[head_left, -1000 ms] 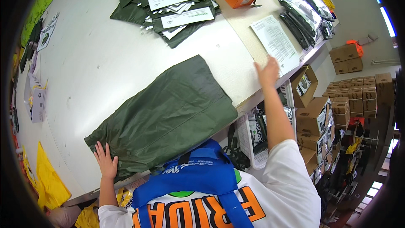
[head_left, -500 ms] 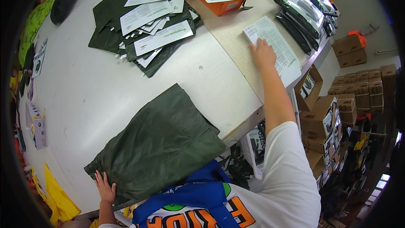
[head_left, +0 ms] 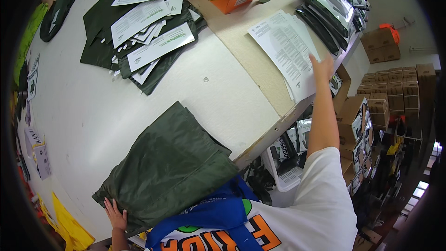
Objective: The person folds a green jacket on a white table. They smooth the fabric, fold the sleeves and body, then place the folded jacket into a plastic bag.
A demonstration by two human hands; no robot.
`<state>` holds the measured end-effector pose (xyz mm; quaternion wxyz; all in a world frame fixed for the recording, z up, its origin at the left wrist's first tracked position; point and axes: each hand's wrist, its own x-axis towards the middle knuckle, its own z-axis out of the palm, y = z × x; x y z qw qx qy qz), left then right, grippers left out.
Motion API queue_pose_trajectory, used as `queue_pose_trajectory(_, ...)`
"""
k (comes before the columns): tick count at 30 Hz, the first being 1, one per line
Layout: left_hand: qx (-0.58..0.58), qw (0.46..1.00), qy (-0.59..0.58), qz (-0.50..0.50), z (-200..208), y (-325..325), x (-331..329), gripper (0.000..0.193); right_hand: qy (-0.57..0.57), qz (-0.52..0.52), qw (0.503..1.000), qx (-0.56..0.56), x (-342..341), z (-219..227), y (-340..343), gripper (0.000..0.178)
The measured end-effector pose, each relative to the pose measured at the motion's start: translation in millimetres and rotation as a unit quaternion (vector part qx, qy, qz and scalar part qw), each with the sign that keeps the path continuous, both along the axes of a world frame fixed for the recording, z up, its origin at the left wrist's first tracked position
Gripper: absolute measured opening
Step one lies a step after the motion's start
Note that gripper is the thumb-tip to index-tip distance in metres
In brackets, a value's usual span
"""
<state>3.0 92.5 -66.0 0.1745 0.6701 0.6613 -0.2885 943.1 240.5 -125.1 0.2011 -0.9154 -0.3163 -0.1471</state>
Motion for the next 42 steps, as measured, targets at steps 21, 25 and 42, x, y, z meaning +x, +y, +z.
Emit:
queue_pose_trajectory(21, 0.019, 1.0, -0.016, -0.012, -12.3, -5.0, -18.4, 0.08, 0.493, 0.116, 0.858, 0.09, -93.9, 112.1, -29.1, 0.049)
queue_pose_trajectory(25, 0.015, 1.0, -0.014, -0.003, -12.9, -1.1, -15.0, 0.081, 0.603, 0.083, 0.778, 0.157, -56.5, 96.1, -17.6, 0.044)
queue_pose_trajectory(42, 0.055, 0.997, -0.036, 0.028, -12.5, -7.3, -2.9, 0.078, 0.037, 0.058, 0.996, 0.054, -35.5, 53.2, 6.3, 0.056)
